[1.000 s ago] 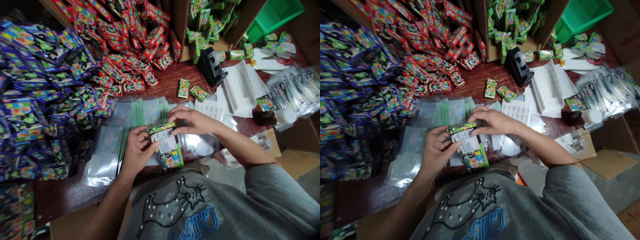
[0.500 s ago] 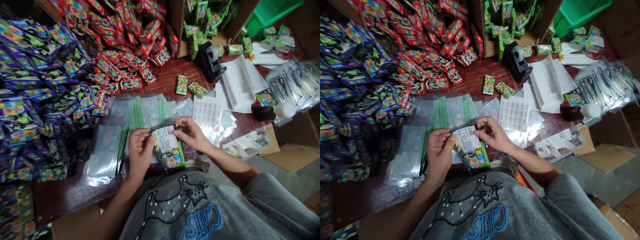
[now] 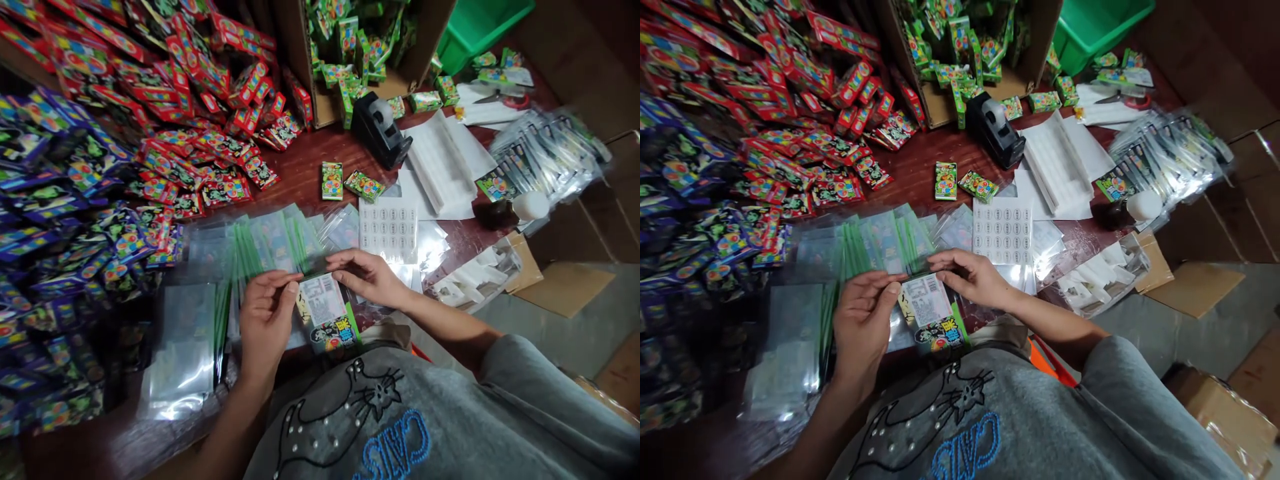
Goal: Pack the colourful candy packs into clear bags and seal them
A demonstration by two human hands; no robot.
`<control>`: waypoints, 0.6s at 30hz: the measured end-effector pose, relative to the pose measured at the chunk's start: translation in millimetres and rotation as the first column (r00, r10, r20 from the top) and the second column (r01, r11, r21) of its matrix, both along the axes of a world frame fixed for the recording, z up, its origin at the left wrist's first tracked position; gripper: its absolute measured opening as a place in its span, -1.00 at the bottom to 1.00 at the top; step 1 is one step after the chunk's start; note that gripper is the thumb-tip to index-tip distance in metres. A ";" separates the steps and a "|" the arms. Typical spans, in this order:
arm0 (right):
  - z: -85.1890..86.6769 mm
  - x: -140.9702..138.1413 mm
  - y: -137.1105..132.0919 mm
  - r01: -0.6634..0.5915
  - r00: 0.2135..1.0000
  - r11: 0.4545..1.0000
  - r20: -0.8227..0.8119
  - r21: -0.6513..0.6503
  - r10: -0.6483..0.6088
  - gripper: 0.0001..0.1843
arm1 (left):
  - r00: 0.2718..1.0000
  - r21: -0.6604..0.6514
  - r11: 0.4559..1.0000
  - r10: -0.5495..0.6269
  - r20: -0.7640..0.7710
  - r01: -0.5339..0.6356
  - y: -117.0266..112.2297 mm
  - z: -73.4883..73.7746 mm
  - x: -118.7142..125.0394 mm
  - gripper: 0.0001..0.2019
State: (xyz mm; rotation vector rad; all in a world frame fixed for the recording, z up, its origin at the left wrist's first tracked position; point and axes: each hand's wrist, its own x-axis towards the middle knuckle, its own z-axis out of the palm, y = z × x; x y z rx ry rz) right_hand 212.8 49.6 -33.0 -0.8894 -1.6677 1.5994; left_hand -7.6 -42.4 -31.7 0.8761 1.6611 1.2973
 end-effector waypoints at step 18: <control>21.3 39.9 27.8 -0.112 0.993 0.889 -0.032 -0.444 0.109 -0.63 | 0.893 -0.238 0.869 -0.450 -0.015 0.434 52.3 33.9 -0.3 -0.61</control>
